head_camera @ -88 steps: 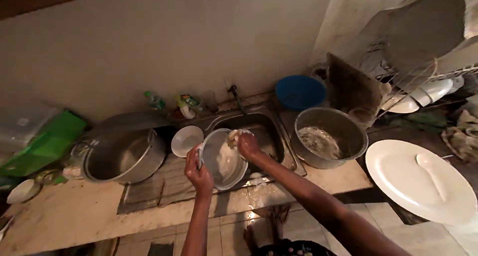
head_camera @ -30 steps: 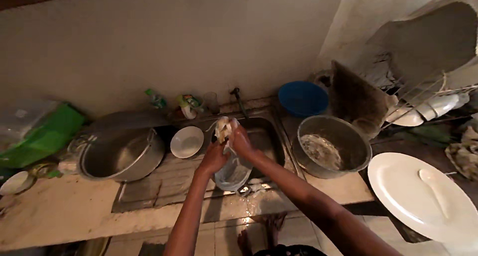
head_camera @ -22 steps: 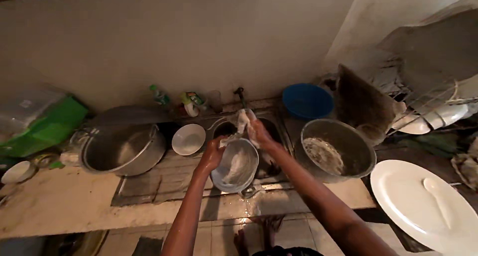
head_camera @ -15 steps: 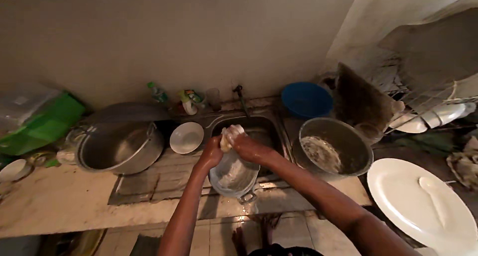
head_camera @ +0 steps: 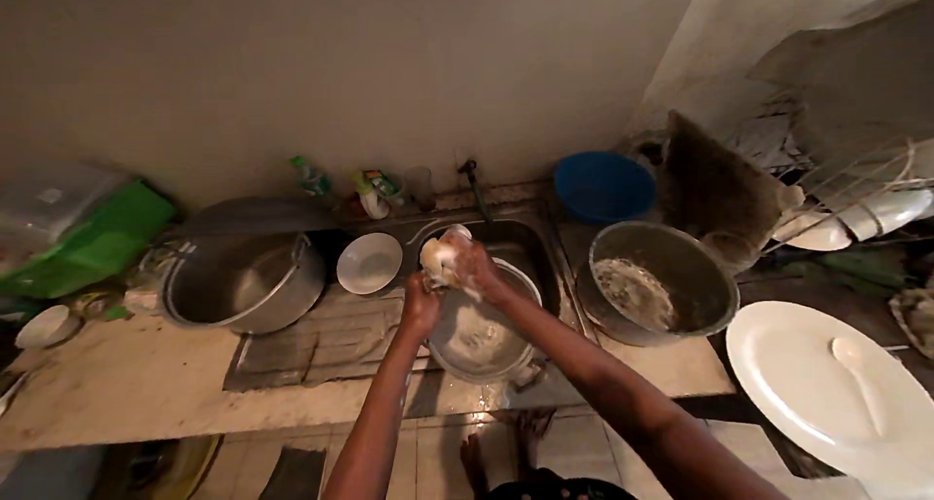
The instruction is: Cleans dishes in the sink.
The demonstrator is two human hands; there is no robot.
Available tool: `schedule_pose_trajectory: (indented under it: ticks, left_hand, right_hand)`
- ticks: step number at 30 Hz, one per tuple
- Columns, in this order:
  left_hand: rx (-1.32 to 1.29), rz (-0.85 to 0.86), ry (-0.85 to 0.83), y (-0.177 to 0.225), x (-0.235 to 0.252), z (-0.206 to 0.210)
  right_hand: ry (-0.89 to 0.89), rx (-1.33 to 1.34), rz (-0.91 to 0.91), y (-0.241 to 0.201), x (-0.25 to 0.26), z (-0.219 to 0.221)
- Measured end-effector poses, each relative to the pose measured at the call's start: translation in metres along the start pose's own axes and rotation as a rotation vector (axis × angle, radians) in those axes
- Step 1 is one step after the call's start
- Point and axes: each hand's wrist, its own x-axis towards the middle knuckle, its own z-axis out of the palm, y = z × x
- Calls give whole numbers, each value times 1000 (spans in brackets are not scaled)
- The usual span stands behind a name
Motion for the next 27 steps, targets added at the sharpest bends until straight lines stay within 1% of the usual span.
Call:
schedule_pose_trajectory:
  ticks: [1, 2, 3, 4, 5, 6, 7, 8, 9, 10, 11, 13, 14, 16, 17, 18, 19, 21, 23, 25, 27]
  left_hand:
    - [-4, -28, -22, 1, 0, -6]
    - [11, -48, -47, 3, 0, -14]
    - [47, -37, -71, 4, 2, -23]
    - [105, -4, -97, 4, 4, -31]
    - [156, 51, -107, 3, 8, -36]
    - [203, 103, -97, 3, 11, -39]
    - [248, 141, -60, 4, 11, -42]
    - [282, 159, 1, 3, 10, -45]
    - [285, 174, 84, 1, 9, -47]
    - [259, 197, 188, -3, 7, -49]
    - [220, 225, 295, -8, 6, -49]
    - [144, 295, 468, -19, 2, -48]
    - [113, 332, 523, -23, 1, -45]
    - [68, 389, 609, -26, -1, -36]
    - [45, 412, 643, -27, -2, -29]
    - [29, 429, 676, -28, -4, -23]
    - [14, 441, 709, -29, -6, -18]
    - [-13, 445, 755, -30, -7, -12]
    - [-10, 477, 775, -31, -7, -11]
    - [4, 507, 767, -29, -7, -12]
    - [3, 537, 741, -26, -8, -11]
  right_hand:
    - [-49, -118, -89, -2, -3, 2]
    - [-108, -295, -241, 2, -3, 3]
    - [-167, -476, -384, 8, 0, 2]
    - [-190, -609, -481, 14, 3, -1]
    - [-160, -677, -541, 18, 4, -5]
    - [-101, -662, -540, 21, 3, -10]
    - [-4, -561, -468, 27, -3, -15]
    - [118, -380, -312, 34, -11, -19]
    - [255, -152, -111, 37, -19, -24]
    - [402, 61, 30, 41, -26, -28]
    - [494, 168, 120, 48, -36, -31]
    - [521, 314, 247, 68, -63, -19]
    - [498, 400, 323, 76, -74, -7]
    - [462, 609, 454, 79, -85, 14]
    - [453, 745, 484, 77, -85, 21]
    - [484, 858, 488, 74, -82, 26]
    - [539, 913, 477, 72, -78, 28]
    - [618, 872, 411, 71, -72, 21]
    - [627, 782, 349, 70, -72, 7]
    - [539, 709, 337, 67, -73, -3]
    - [429, 488, 373, 59, -72, -2]
